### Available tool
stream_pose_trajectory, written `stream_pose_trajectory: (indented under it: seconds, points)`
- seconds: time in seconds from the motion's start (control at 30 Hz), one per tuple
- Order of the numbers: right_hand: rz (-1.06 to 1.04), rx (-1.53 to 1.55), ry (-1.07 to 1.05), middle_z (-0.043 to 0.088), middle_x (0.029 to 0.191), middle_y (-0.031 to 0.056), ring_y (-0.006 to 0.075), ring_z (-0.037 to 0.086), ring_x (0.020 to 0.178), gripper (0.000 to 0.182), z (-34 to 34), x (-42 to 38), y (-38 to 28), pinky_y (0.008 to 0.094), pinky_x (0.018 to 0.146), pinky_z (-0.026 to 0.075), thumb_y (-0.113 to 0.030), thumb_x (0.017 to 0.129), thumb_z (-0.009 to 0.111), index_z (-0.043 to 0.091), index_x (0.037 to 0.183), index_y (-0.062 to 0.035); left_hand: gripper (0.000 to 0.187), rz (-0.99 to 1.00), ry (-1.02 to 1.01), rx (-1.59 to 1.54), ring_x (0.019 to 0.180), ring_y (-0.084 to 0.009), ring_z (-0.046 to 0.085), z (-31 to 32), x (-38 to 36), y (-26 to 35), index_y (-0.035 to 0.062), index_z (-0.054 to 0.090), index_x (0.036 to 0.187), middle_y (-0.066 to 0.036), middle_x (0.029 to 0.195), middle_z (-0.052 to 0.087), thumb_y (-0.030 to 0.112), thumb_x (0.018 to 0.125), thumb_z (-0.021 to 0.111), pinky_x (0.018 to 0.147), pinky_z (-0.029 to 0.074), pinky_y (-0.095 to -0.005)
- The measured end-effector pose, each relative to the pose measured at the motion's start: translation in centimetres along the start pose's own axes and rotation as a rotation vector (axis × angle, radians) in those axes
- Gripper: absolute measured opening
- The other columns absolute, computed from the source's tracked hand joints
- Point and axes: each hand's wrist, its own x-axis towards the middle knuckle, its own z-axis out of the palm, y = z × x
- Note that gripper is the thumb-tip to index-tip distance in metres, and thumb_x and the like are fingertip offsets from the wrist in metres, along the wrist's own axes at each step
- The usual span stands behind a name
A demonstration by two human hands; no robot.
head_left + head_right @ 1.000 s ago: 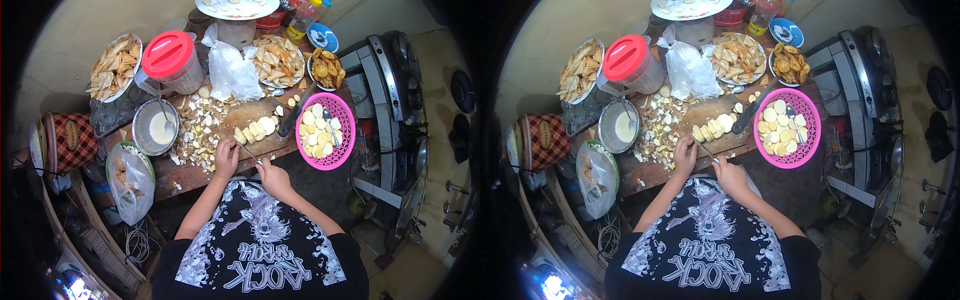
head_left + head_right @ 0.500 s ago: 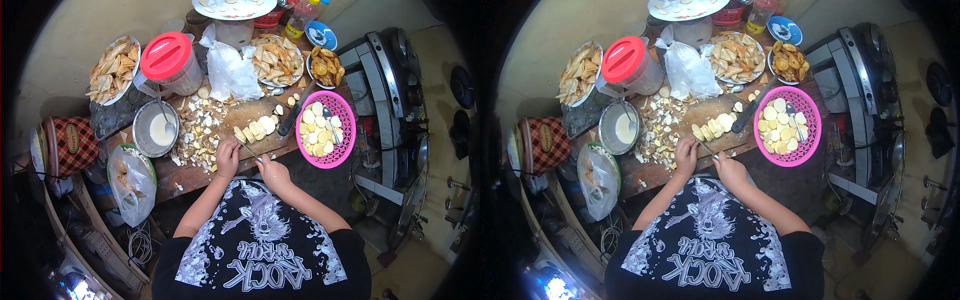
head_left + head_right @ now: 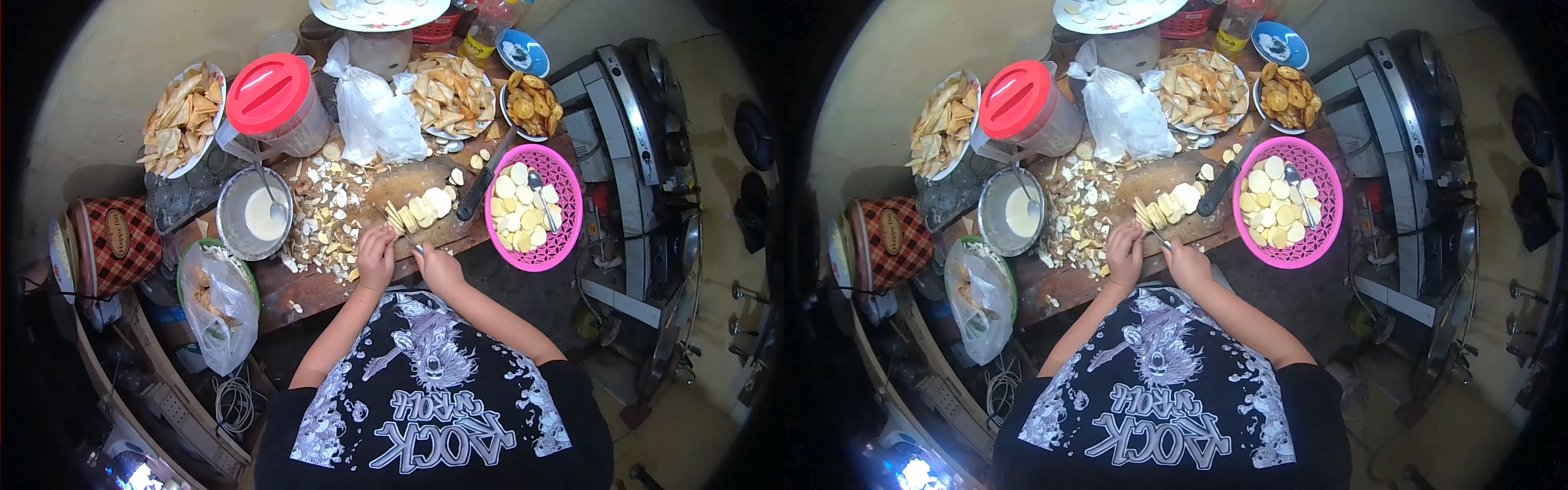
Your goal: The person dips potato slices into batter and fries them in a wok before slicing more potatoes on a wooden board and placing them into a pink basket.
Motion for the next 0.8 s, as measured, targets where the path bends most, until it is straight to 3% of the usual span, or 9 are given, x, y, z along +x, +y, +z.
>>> stream_pose_trajectory:
  seconds: [0.43,0.8]
  points:
    - [0.094,0.209,-0.123,0.060,0.065,0.0233,0.0424,0.059,0.062,0.032,-3.5,-2.8,-0.3,0.0507,0.057,0.046,-0.033,0.093,0.044,0.049,0.091,-0.0016,0.011,-0.098,-0.026,-0.026,0.090,-0.0310,0.059,-0.1,-0.3,-0.1,-0.0034,0.058,0.088,-0.017,0.093,0.060,-0.002,0.078,0.062,0.078,0.048,-0.0356]
    - [0.004,0.143,-0.050,0.058,0.059,0.0219,0.0410,0.058,0.055,0.031,-4.1,-3.1,-0.8,0.0498,0.051,0.046,-0.033,0.093,0.045,0.049,0.087,-0.0022,0.013,-0.086,-0.016,-0.043,0.089,-0.0306,0.060,-0.1,-0.1,-0.3,-0.0025,0.056,0.085,-0.016,0.090,0.061,-0.004,0.075,0.064,0.077,0.048,-0.0360]
